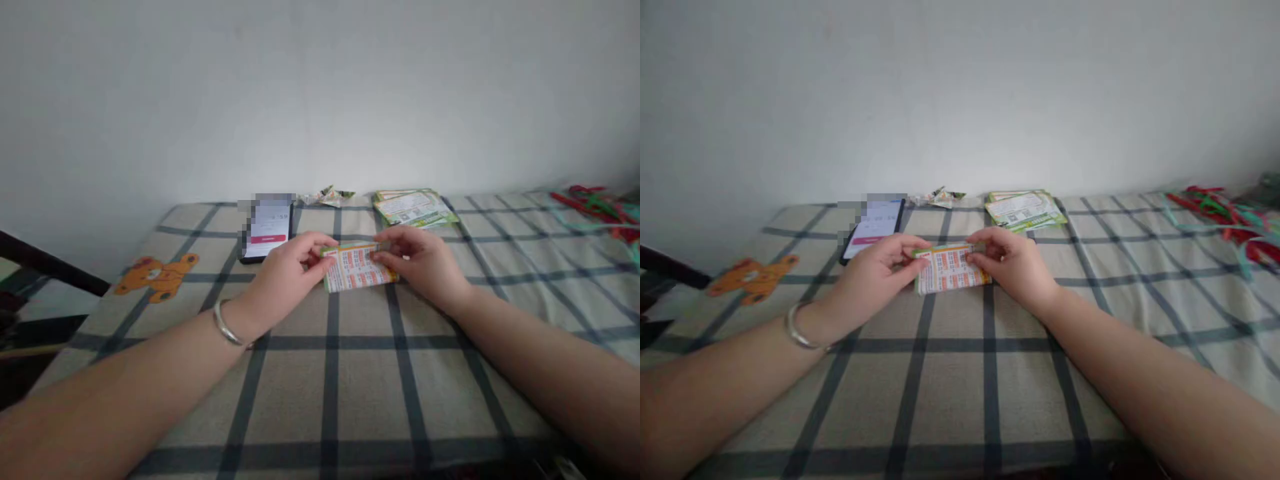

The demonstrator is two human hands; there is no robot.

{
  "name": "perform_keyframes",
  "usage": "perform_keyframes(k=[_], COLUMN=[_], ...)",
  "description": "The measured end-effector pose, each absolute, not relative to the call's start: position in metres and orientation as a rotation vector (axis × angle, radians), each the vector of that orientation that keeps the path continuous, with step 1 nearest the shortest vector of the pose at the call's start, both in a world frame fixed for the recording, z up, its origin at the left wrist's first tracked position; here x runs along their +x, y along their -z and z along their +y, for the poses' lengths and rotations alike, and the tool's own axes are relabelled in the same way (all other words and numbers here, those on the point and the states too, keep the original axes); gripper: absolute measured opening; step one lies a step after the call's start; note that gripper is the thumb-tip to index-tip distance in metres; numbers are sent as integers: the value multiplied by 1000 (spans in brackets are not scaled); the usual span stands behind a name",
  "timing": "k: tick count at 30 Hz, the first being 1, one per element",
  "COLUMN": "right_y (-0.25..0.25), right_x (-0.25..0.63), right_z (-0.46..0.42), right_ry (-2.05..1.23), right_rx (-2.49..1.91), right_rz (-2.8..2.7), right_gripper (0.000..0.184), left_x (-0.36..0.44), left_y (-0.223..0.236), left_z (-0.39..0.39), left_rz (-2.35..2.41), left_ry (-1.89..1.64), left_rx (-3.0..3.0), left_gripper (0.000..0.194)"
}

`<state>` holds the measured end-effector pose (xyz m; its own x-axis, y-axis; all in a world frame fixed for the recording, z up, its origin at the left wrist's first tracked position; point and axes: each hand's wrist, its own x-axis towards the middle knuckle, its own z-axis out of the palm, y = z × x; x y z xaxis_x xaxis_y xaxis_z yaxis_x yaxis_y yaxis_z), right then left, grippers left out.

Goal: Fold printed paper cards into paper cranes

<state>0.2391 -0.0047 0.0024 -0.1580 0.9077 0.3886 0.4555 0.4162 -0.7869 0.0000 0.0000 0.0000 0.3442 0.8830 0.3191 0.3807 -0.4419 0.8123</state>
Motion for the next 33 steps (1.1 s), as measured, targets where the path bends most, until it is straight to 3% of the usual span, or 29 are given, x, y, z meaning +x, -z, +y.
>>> perform_keyframes(k=[24,33], right_y=[-2,-9], right_x=[237,237], right_z=[-3,-3], right_ry=[-673,-494], right_rx=[-1231,-1399], right_rz=[-1681,-1855], right_gripper=[23,15], left_x=[0,-1], left_y=[-3,-7], left_z=[1,4], left_rz=[1141,1281], left_ry=[-1086,-880], left_rx=[2043,2322], left_gripper=[16,15])
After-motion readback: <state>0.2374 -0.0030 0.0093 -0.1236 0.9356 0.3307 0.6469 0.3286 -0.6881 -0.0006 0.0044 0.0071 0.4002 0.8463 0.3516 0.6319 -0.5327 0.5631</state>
